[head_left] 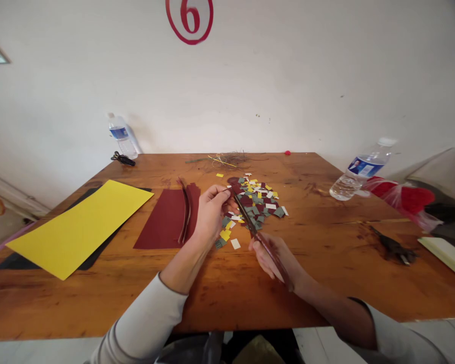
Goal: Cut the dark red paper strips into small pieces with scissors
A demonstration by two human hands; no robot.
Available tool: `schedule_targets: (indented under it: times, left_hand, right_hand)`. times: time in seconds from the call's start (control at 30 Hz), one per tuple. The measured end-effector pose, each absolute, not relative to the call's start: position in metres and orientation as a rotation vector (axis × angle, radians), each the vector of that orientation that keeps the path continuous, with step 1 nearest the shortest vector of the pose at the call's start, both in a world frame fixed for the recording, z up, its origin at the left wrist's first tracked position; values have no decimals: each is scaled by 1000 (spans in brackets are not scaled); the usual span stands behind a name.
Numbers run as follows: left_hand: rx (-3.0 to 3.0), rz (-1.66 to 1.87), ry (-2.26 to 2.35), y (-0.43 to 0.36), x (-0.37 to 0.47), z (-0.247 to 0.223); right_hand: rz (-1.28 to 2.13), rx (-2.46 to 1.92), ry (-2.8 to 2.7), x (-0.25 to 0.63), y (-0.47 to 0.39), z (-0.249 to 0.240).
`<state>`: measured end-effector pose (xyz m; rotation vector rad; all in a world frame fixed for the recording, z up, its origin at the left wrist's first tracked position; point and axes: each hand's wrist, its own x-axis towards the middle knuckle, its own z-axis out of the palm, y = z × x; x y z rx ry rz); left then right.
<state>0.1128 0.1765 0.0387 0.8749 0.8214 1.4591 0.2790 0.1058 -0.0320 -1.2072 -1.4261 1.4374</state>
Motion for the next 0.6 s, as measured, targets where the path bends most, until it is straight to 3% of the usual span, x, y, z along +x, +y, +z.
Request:
schedule_targets:
  times: [0.6]
  left_hand:
    - [872,1429,843,176,113,39]
  right_hand:
    - [1427,-1153,-1449,280,107,-36]
